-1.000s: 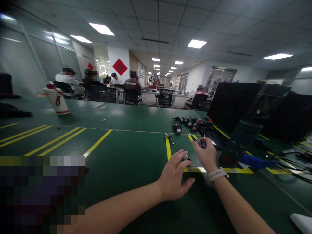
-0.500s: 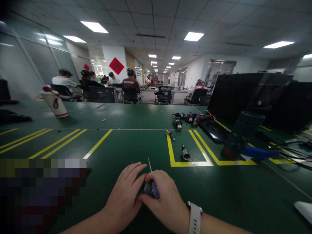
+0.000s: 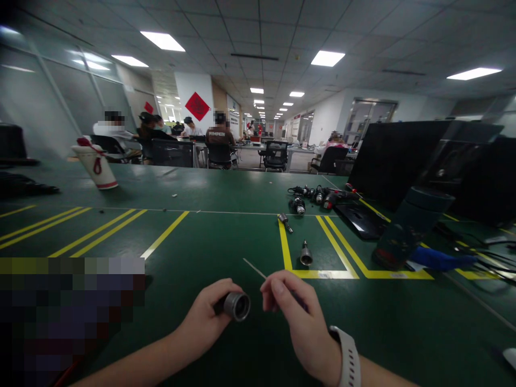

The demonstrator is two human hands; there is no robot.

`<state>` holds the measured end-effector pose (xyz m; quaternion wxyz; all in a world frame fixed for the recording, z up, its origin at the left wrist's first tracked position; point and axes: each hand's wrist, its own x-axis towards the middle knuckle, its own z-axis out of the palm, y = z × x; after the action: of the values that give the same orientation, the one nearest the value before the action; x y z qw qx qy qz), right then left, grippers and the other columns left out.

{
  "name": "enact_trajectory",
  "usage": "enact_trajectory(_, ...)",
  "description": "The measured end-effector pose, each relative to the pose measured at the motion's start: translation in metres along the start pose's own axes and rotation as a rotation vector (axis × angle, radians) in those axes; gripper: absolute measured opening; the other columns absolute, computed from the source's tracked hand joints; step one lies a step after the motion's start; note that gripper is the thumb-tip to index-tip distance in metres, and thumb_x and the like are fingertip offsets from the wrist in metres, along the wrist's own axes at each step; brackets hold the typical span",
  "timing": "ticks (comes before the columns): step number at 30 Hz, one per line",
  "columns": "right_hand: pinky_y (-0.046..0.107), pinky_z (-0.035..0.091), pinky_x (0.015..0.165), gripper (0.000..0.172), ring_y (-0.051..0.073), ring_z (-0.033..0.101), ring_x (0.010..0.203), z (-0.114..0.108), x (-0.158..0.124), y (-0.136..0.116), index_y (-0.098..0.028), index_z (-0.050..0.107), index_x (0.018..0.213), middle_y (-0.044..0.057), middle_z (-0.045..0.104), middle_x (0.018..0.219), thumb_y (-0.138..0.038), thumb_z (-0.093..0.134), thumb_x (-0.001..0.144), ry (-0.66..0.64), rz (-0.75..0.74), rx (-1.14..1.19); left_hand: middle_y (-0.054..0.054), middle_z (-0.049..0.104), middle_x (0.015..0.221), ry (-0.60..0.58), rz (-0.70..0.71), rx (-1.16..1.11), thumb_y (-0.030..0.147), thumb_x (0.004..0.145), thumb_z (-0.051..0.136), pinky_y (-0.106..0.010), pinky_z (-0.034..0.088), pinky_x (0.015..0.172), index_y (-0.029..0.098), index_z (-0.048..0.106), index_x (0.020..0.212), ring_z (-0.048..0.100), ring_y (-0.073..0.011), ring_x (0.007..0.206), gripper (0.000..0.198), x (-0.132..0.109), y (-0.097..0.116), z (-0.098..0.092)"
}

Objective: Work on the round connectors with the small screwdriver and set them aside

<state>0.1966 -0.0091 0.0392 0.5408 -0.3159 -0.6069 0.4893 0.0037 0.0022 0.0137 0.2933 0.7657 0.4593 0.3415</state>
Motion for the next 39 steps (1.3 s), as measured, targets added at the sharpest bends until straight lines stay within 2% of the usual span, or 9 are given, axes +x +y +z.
enact_trajectory(3, 0.021, 0.033, 0.045, 0.021, 0.010, 0.043, 0.049, 0.000, -0.002, -0.005, -0.020, 0.061, 0.079, -0.004, 0.051, 0.056, -0.039, 0.056, 0.087, 0.013, 0.071, 0.197, -0.001, 0.062, 0.079, 0.004, -0.030, -0.158, 0.005, 0.069, 0.060, -0.028, 0.045, 0.067, 0.017, 0.061, 0.081, 0.057, -0.0165, 0.073, 0.017, 0.002, -0.001, -0.001)
enact_trajectory(6, 0.020, 0.026, 0.041, 0.028, 0.008, 0.038, 0.045, 0.001, -0.006, -0.009, -0.019, 0.057, 0.069, -0.005, 0.047, 0.053, -0.040, 0.056, 0.087, -0.010, 0.033, 0.187, 0.000, 0.061, 0.084, 0.004, -0.043, -0.231, 0.012, 0.069, 0.066, -0.028, 0.045, 0.068, 0.019, 0.059, 0.091, 0.056, -0.0163, 0.075, 0.024, 0.002, 0.000, -0.001)
enact_trajectory(9, 0.021, 0.024, 0.041, 0.034, 0.009, 0.036, 0.045, -0.001, -0.011, -0.011, -0.019, 0.054, 0.066, -0.005, 0.043, 0.052, -0.041, 0.049, 0.091, -0.092, 0.002, 0.024, 0.002, 0.058, 0.081, -0.009, -0.044, -0.271, 0.021, 0.068, 0.072, -0.026, 0.044, 0.063, 0.021, 0.055, 0.094, 0.053, -0.0145, 0.069, 0.031, 0.001, 0.001, -0.001)
enact_trajectory(15, 0.023, 0.030, 0.046, 0.043, 0.009, 0.040, 0.046, 0.004, -0.011, -0.024, -0.019, 0.046, 0.059, -0.004, 0.042, 0.052, -0.042, 0.038, 0.094, -0.183, -0.132, -0.472, 0.001, 0.054, 0.076, 0.024, -0.027, -0.187, 0.025, 0.072, 0.067, -0.027, 0.042, 0.062, 0.020, 0.053, 0.081, 0.051, -0.0156, 0.068, 0.018, 0.000, -0.001, 0.000)
enact_trajectory(19, 0.024, 0.034, 0.047, 0.041, 0.010, 0.044, 0.046, 0.010, -0.011, -0.031, -0.019, 0.047, 0.060, -0.003, 0.047, 0.053, -0.035, 0.035, 0.096, -0.212, -0.175, -0.604, 0.003, 0.050, 0.069, 0.032, -0.024, -0.136, 0.024, 0.073, 0.063, -0.026, 0.039, 0.059, 0.020, 0.049, 0.072, 0.047, -0.0142, 0.063, 0.015, -0.001, 0.001, 0.001)
enact_trajectory(23, 0.025, 0.039, 0.051, 0.035, 0.012, 0.049, 0.051, 0.013, -0.014, -0.032, -0.020, 0.049, 0.063, -0.001, 0.051, 0.056, -0.029, 0.037, 0.095, -0.221, -0.225, -0.652, 0.003, 0.050, 0.068, 0.067, 0.017, -0.042, 0.022, 0.074, 0.060, -0.027, 0.038, 0.060, 0.021, 0.047, 0.071, 0.047, -0.0147, 0.063, 0.013, -0.003, 0.002, 0.004)
enact_trajectory(27, 0.026, 0.041, 0.055, 0.031, 0.013, 0.050, 0.054, 0.014, -0.017, -0.028, -0.021, 0.051, 0.065, 0.000, 0.052, 0.058, -0.026, 0.040, 0.093, -0.246, -0.217, -0.614, 0.003, 0.051, 0.067, 0.066, 0.049, -0.004, 0.021, 0.075, 0.058, -0.027, 0.038, 0.060, 0.021, 0.047, 0.070, 0.048, -0.0151, 0.064, 0.012, -0.004, 0.002, 0.004)
enact_trajectory(32, 0.025, 0.035, 0.050, 0.039, 0.011, 0.045, 0.048, 0.015, -0.018, -0.016, -0.020, 0.048, 0.062, -0.003, 0.046, 0.052, -0.035, 0.035, 0.096, -0.203, -0.048, -0.399, 0.004, 0.047, 0.065, 0.090, 0.035, -0.081, 0.022, 0.077, 0.057, -0.025, 0.037, 0.057, 0.021, 0.045, 0.067, 0.045, -0.0135, 0.061, 0.016, -0.004, 0.004, 0.002)
enact_trajectory(39, 0.023, 0.031, 0.046, 0.037, 0.010, 0.041, 0.045, 0.016, -0.016, -0.002, -0.019, 0.051, 0.069, -0.005, 0.044, 0.050, -0.043, 0.039, 0.095, -0.161, 0.096, -0.116, 0.004, 0.047, 0.064, 0.120, 0.026, -0.119, 0.020, 0.074, 0.059, -0.023, 0.038, 0.055, 0.021, 0.045, 0.067, 0.045, -0.0126, 0.059, 0.016, -0.004, 0.005, 0.002)
